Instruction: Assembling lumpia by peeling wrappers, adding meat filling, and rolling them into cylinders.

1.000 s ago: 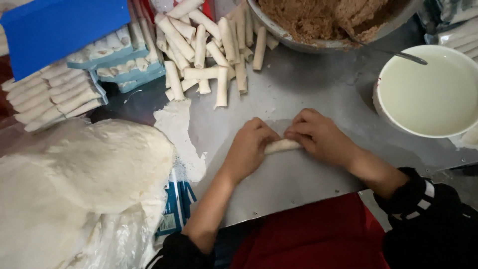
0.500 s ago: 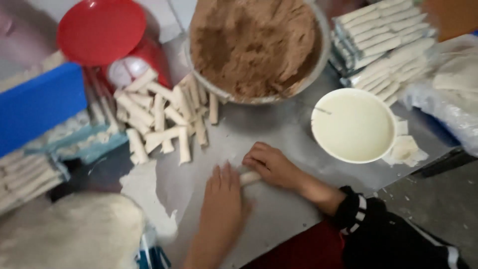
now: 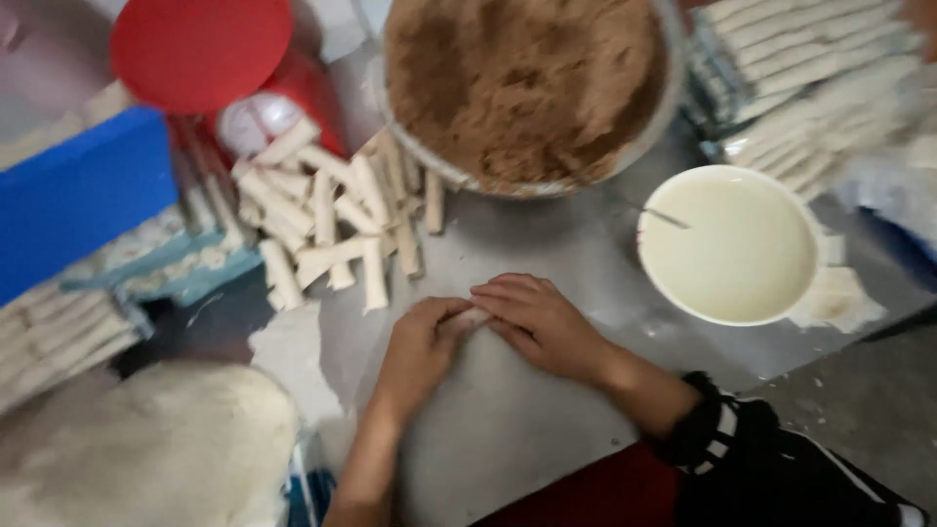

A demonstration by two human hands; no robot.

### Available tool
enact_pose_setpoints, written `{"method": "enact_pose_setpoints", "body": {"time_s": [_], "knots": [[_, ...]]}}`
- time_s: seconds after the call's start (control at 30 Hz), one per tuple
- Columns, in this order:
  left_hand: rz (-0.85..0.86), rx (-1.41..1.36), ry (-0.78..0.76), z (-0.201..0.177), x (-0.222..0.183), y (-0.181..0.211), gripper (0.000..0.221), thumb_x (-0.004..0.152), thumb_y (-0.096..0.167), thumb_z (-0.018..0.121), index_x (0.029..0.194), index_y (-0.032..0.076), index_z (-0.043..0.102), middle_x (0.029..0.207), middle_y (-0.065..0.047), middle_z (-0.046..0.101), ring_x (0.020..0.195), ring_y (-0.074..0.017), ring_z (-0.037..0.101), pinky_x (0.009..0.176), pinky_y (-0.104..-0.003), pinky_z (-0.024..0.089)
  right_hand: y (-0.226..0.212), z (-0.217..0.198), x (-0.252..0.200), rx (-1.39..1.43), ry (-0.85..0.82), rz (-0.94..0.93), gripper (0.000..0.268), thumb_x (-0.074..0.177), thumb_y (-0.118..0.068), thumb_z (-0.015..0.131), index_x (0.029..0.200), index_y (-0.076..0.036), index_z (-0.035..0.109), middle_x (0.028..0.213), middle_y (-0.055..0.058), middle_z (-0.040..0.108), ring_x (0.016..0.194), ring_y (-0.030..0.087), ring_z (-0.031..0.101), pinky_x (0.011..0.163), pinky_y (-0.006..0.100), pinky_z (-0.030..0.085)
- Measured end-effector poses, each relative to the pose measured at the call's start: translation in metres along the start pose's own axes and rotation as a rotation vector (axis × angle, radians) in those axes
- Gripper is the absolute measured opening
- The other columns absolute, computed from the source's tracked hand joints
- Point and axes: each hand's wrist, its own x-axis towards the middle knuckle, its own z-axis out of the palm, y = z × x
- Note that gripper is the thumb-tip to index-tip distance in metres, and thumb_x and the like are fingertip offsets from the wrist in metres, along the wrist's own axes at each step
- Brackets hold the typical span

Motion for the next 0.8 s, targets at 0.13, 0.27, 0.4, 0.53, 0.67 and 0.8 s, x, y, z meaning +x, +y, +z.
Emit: {"method": "enact_pose_setpoints", "body": {"time_s": [0.13, 0.27, 0.4, 0.53, 0.67, 0.8], "knots": [[-0.164, -0.168, -0.031, -0.004, -0.001, -0.033, 0.028, 0.096, 0.039, 0.056, 0.109, 0.022, 0.074, 0.103, -0.002, 0.075, 0.103, -0.0204, 0.070, 0.087, -0.035, 0.055, -0.008, 0.003, -0.002, 0.166, -0.041, -0.066, 0.026, 0.092, 0.004, 0.057, 0.116, 0.000, 0.068, 0.122, 0.018, 0.068, 0.113, 0.041, 0.061, 0.094, 0.051, 0.047], [-0.147, -0.239, -0.072, -0.019, -0.026, 0.020, 0.026, 0.096, 0.028, 0.057, 0.112, 0.016, 0.074, 0.106, -0.010, 0.074, 0.101, -0.0272, 0.071, 0.081, -0.038, 0.057, -0.013, -0.005, 0.004, 0.270, 0.007, 0.112, 0.015, 0.086, -0.007, 0.069, 0.099, -0.005, 0.076, 0.088, 0.012, 0.075, 0.078, 0.028, 0.070, 0.070, 0.039, 0.055], [0.073, -0.105, -0.120, -0.028, -0.033, 0.036, 0.027, 0.090, 0.003, 0.061, 0.115, 0.006, 0.071, 0.112, -0.019, 0.071, 0.100, -0.0380, 0.069, 0.085, -0.045, 0.056, -0.010, -0.005, 0.002, 0.248, 0.090, 0.347, 0.018, 0.073, -0.018, 0.084, 0.087, -0.009, 0.077, 0.062, 0.006, 0.066, 0.054, 0.014, 0.062, 0.052, 0.029, 0.050], [0.055, -0.328, -0.022, -0.047, -0.027, 0.035, 0.033, 0.084, -0.009, 0.054, 0.109, 0.003, 0.072, 0.104, -0.021, 0.072, 0.098, -0.0351, 0.070, 0.084, -0.046, 0.055, 0.021, -0.001, -0.008, 0.195, 0.155, 0.387, 0.025, 0.079, -0.025, 0.079, 0.099, -0.010, 0.075, 0.068, 0.007, 0.067, 0.058, 0.017, 0.062, 0.056, 0.031, 0.048], [0.262, 0.016, 0.639, -0.070, -0.038, 0.035, 0.042, 0.100, 0.001, 0.049, 0.140, -0.008, 0.041, 0.133, -0.037, 0.048, 0.122, -0.0520, 0.048, 0.102, -0.060, 0.038, 0.013, -0.004, -0.007, 0.257, 0.247, 0.470, 0.020, 0.096, -0.013, 0.060, 0.111, -0.004, 0.070, 0.068, 0.010, 0.068, 0.061, 0.019, 0.067, 0.064, 0.031, 0.052], [-0.227, 0.474, 0.532, -0.047, -0.076, -0.041, 0.065, 0.095, 0.029, 0.057, 0.143, -0.009, 0.038, 0.143, -0.037, 0.038, 0.135, -0.0539, 0.031, 0.111, -0.058, 0.026, 0.001, -0.006, -0.001, 0.165, 0.247, 0.383, 0.013, 0.095, -0.011, 0.062, 0.098, -0.005, 0.074, 0.063, 0.010, 0.065, 0.054, 0.017, 0.058, 0.056, 0.030, 0.047]]}}
